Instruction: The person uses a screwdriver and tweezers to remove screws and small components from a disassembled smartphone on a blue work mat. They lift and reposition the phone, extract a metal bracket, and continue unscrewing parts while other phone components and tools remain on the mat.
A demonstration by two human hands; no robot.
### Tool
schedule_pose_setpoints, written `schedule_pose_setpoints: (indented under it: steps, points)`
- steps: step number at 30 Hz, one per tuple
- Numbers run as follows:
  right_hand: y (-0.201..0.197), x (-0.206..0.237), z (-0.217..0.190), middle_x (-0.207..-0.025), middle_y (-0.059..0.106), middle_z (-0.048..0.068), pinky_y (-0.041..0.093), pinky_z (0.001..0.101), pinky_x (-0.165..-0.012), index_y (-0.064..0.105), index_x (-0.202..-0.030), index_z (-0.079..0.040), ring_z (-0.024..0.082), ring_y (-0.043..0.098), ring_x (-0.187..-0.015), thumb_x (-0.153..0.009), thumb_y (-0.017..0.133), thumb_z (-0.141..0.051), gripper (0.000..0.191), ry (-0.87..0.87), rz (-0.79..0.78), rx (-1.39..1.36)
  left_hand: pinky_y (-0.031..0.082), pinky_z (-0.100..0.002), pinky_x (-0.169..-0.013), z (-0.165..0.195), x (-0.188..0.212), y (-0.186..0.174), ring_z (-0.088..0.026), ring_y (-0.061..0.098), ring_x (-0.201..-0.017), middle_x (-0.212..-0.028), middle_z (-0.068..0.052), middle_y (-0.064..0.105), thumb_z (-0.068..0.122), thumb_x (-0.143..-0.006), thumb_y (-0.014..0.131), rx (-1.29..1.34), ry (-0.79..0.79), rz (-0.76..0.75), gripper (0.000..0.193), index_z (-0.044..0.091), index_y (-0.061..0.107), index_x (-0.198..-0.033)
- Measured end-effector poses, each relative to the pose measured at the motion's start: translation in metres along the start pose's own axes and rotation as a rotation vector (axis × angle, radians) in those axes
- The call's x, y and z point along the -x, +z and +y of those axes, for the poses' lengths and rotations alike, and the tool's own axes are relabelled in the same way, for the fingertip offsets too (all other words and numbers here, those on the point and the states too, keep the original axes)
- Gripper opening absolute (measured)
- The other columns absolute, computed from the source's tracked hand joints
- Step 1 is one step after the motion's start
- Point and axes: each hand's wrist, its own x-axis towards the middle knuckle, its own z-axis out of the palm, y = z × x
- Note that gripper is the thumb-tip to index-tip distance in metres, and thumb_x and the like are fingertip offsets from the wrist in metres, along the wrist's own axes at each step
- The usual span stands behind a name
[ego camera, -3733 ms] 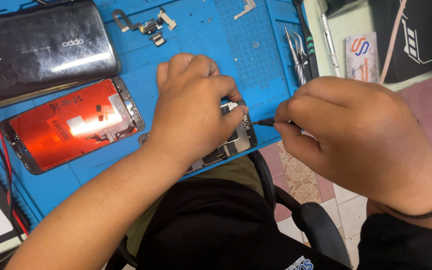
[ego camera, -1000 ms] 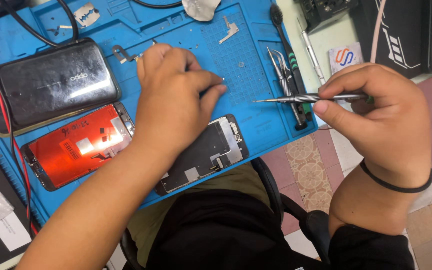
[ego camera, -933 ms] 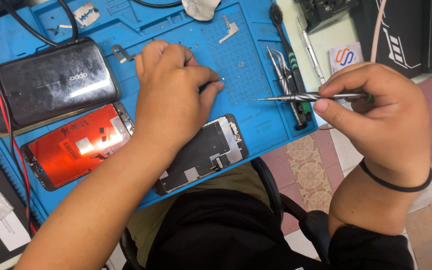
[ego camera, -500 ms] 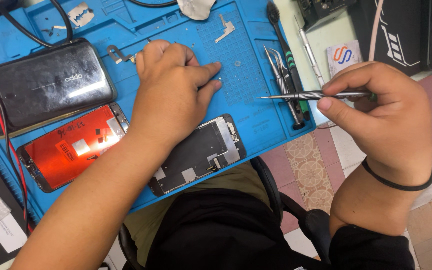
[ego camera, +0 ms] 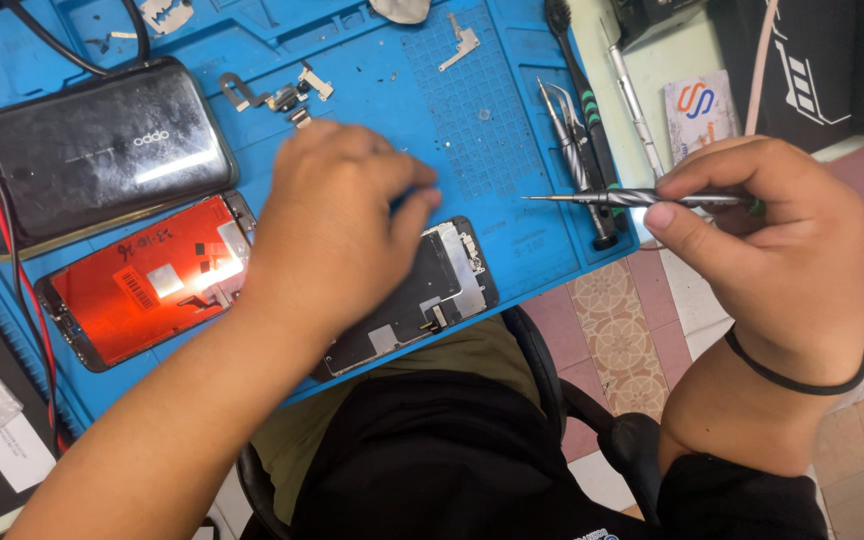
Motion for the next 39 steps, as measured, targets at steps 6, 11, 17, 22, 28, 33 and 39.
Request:
schedule_pose_setpoints:
  steps: [6, 11, 17, 22, 28, 33, 39]
  points:
    - [0.0, 0.003, 0.015, -0.107, 0.07, 0.008, 0.057, 0.0219, -0.082, 0.065, -0.104, 0.001, 0.012, 0.07, -0.097, -0.092, 0.081, 0.002, 0.02, -0.059, -0.036, 0.056, 0.046, -0.047, -0.088, 0.021, 0.015, 0.006, -0.035, 0.06, -0.095, -0.087, -0.011, 0.067, 0.022, -0.076, 0.081, 0.051, -0.068, -0.176, 0.022, 0.015, 0.081, -0.096]
    - [0.001, 0.007, 0.024, -0.108, 0.07, 0.007, 0.056, 0.0223, -0.084, 0.066, -0.104, 0.0, 0.011, 0.07, -0.097, -0.093, 0.082, 0.0, 0.019, -0.052, -0.04, 0.066, 0.044, -0.047, -0.086, 0.027, 0.016, 0.012, -0.035, 0.058, -0.097, -0.091, -0.012, 0.066, 0.025, -0.076, 0.082, 0.004, -0.054, -0.127, 0.023, 0.017, 0.081, -0.097]
    - [0.003, 0.008, 0.027, -0.108, 0.07, 0.007, 0.055, 0.0216, -0.081, 0.066, -0.106, 0.0, 0.011, 0.069, -0.095, -0.093, 0.081, 0.0, 0.02, -0.028, -0.037, 0.042, 0.042, -0.049, -0.085, 0.035, 0.01, 0.017, -0.037, 0.056, -0.1, -0.092, -0.013, 0.066, 0.024, -0.071, 0.084, -0.022, -0.132, -0.153, 0.022, 0.017, 0.08, -0.091]
    - [0.004, 0.009, 0.028, -0.107, 0.07, 0.007, 0.056, 0.0208, -0.08, 0.066, -0.109, -0.001, 0.01, 0.07, -0.095, -0.093, 0.08, 0.0, 0.021, -0.03, -0.048, 0.03, 0.04, -0.05, -0.087, 0.037, -0.006, 0.016, -0.037, 0.055, -0.101, -0.096, -0.012, 0.067, 0.022, -0.07, 0.085, -0.025, -0.287, -0.293, 0.018, 0.018, 0.08, -0.087]
    - [0.003, 0.013, 0.032, -0.111, 0.07, 0.006, 0.053, 0.0197, -0.078, 0.066, -0.108, -0.001, 0.01, 0.069, -0.099, -0.092, 0.08, 0.0, 0.021, 0.007, -0.024, 0.009, 0.04, -0.05, -0.088, 0.039, -0.012, 0.013, -0.036, 0.056, -0.102, -0.094, -0.01, 0.069, 0.026, -0.07, 0.087, -0.028, -0.32, -0.343, 0.021, 0.016, 0.078, -0.086]
    - [0.002, 0.014, 0.04, -0.107, 0.07, 0.006, 0.051, 0.0192, -0.078, 0.067, -0.108, -0.002, 0.008, 0.067, -0.092, -0.092, 0.081, 0.0, 0.021, 0.014, -0.018, 0.018, 0.041, -0.048, -0.089, 0.036, -0.007, 0.011, -0.034, 0.057, -0.102, -0.089, -0.01, 0.069, 0.031, -0.071, 0.088, -0.036, -0.277, -0.327, 0.021, 0.017, 0.079, -0.083]
    - [0.003, 0.014, 0.048, -0.11, 0.071, 0.004, 0.053, 0.0192, -0.079, 0.067, -0.107, -0.002, 0.007, 0.067, -0.095, -0.091, 0.081, -0.001, 0.022, 0.045, -0.027, -0.038, 0.038, -0.046, -0.088, 0.034, -0.001, 0.009, -0.034, 0.055, -0.1, -0.083, -0.009, 0.067, 0.034, -0.06, 0.092, 0.026, -0.183, -0.257, 0.03, 0.019, 0.081, -0.083]
